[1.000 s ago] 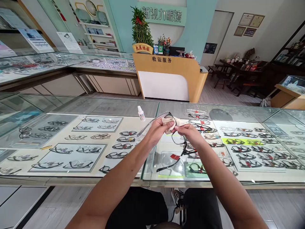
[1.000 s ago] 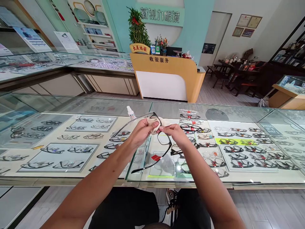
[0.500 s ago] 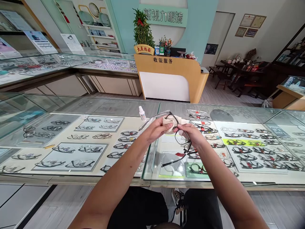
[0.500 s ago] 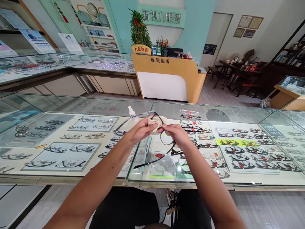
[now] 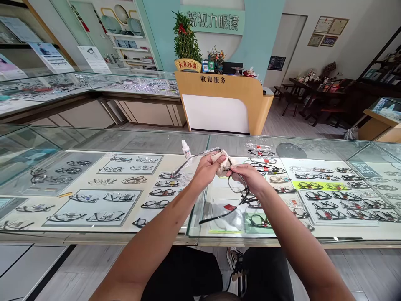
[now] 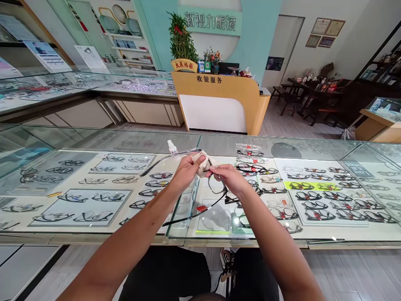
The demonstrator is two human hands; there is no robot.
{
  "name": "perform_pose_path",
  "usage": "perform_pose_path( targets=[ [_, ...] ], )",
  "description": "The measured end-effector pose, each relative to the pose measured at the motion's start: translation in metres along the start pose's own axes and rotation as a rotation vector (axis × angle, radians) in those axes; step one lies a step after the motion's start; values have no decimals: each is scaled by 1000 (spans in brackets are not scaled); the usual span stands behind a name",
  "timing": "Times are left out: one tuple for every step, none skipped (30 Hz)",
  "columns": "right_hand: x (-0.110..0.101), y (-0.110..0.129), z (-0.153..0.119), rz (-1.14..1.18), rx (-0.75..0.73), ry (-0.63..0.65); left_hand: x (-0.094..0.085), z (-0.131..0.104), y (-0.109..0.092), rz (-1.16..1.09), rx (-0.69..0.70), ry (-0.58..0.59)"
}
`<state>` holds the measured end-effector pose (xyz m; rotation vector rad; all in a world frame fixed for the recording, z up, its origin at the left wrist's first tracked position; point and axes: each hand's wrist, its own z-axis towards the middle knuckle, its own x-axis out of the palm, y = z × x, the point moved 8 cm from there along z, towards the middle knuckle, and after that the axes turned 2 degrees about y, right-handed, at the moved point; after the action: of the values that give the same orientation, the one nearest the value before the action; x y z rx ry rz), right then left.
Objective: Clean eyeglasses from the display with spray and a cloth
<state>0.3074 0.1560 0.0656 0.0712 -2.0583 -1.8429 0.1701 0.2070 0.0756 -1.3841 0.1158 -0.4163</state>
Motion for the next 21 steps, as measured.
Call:
perform_pose_path(
  targets=[
    [0,-2,1,7,3,-1,0,1,2,-21,-18,20],
    [-2,-3,1,16,5,-3,1,3,4,-61,-50,61],
    [-3,-5,2,26,6,-8,3,4,7,-118,-89,116],
    [-6,-5,3,35,2,-12,5,4,9,-185,-131,172],
    [-8,-4,3,39,-9,-14,6,5,11,-253,-168,214],
    [-11,-2,2,37,-30,-18,4,6,13,-314,-200,230],
    [-15,2,1,28,-61,-29,1,7,14,-364,-230,222],
    [-20,8,0,12,-101,-50,-4,8,17,-400,-264,201],
    [-25,15,-3,-14,-145,-80,-9,10,20,-424,-303,178],
    [-31,23,-7,-46,-189,-117,-14,10,23,-439,-342,159],
    [-37,31,-11,-86,-230,-156,-19,11,25,-447,-375,140],
    [-42,39,-16,-134,-270,-192,-24,12,28,-452,-402,121],
    [-46,47,-20,-191,-310,-221,-29,14,29,-456,-421,96],
    [-48,55,-25,-258,-351,-243,-35,16,31,-459,-433,61],
    [-48,62,-29,-334,-395,-261,-41,17,32,-465,-438,16],
    [-47,68,-33,-421,-442,-278,-47,19,33,-474,-440,-27],
    [-44,74,-37,-514,-491,-297,-52,21,33,-486,-438,-64],
    [-41,78,-40,-607,-541,-316,-56,23,33,-503,-435,-94],
    [-37,82,-42,-696,-592,-336,-59,24,32,-521,-430,-115],
    [-33,85,-45,-780,-643,-358,-61,25,31,-538,-423,-129],
    [-28,86,-47,-861,-686,-381,-62,25,30,-549,-416,-135]
  ],
)
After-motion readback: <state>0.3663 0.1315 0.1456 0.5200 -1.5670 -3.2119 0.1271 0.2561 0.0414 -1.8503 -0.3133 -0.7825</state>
